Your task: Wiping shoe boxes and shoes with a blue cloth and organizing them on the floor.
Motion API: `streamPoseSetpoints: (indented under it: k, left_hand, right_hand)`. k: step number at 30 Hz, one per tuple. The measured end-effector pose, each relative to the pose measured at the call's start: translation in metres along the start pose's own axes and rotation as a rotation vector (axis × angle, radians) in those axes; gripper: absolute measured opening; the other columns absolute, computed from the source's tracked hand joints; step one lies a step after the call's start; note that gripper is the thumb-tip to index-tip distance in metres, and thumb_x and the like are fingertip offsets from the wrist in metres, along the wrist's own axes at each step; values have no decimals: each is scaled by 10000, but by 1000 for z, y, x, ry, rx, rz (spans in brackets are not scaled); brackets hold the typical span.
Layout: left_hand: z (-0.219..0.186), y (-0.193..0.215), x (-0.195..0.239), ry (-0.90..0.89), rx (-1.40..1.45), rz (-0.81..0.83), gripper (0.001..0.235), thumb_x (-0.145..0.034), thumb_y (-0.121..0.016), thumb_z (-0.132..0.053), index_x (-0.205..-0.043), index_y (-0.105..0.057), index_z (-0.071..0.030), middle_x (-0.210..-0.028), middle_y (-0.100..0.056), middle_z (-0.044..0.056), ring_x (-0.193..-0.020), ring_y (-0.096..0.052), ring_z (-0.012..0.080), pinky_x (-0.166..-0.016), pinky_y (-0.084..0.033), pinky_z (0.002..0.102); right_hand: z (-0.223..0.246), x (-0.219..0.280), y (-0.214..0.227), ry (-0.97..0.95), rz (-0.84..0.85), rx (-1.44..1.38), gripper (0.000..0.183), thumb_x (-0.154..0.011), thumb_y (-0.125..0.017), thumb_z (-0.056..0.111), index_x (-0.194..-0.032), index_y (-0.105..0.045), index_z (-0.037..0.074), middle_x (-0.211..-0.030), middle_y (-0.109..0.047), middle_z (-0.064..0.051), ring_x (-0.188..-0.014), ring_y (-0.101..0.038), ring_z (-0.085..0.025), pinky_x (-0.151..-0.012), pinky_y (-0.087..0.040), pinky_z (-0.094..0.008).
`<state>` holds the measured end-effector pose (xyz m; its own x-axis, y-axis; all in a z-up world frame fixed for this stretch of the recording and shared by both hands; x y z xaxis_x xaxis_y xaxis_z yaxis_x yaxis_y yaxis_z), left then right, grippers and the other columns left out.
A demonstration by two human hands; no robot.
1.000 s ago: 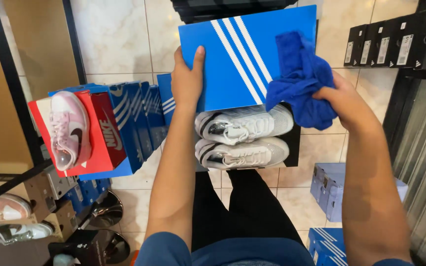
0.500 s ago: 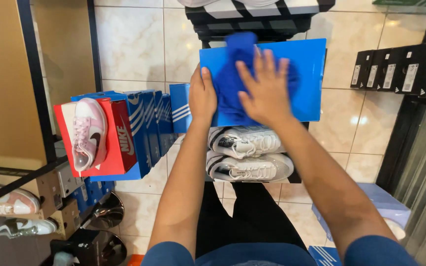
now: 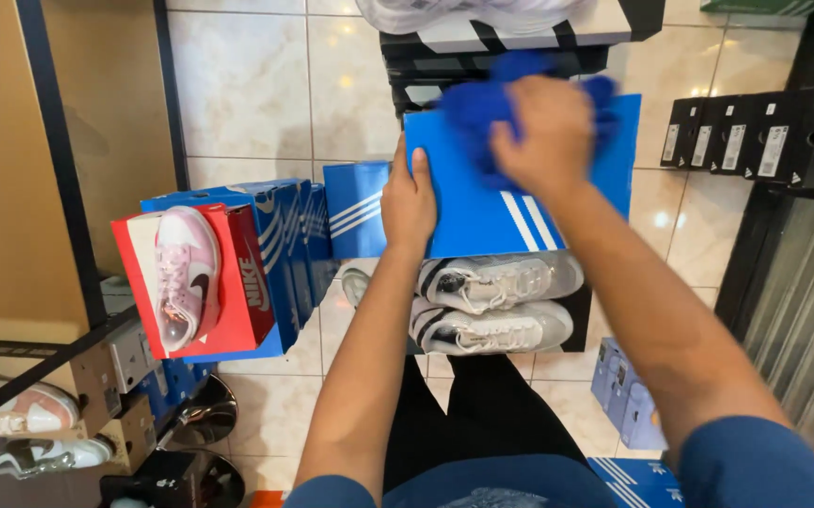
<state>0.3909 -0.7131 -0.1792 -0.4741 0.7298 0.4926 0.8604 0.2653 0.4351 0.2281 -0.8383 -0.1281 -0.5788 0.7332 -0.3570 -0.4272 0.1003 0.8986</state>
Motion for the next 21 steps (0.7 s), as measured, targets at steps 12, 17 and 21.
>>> streamPoseSetpoints:
  k: [12, 17, 21]
  left_hand:
    - [-7, 5, 2, 91, 66, -12, 770, -953, -194, -654, -1569, -357, -222, -1346, -687, 145, -1168, -671, 373, -922, -523, 494]
    - [-4, 2, -1, 31, 43, -29, 769, -953, -178, -674, -1561, -372, -243, -1350, -691, 136, -1166, -676, 383, -899, -532, 496]
    - [8, -7, -5, 21, 2, -81, 660, -998, -226, -604, -1531, -425, -271, -1392, -672, 146, -1232, -623, 433, -970, -475, 490]
  right_hand:
    - [-106, -25, -17, -278, 895, 102, 579, -1062, -364, 587, -981, -752, 164, -881, -717, -205, -879, -664, -421, -658, -497, -515]
    - [-136, 5, -22, -56, 371, 205, 396, -1006, -529, 410, -738, -628, 135, -703, -617, -62, -660, -598, -305, -514, -404, -443]
    - [24, -10, -26, 52, 77, 136, 170, -867, -597, 316, -805, -630, 161, -807, -615, -66, -726, -591, -305, -607, -408, -475]
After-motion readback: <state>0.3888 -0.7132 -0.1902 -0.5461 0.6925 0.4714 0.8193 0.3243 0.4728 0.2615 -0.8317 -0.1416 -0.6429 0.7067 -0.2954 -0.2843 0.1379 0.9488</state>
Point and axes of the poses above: each hand's wrist, its own x-axis away from the middle knuckle, its own y-axis out of the back of the hand, z = x × y, the point moved 3 cm from there along -x, towards the middle knuckle
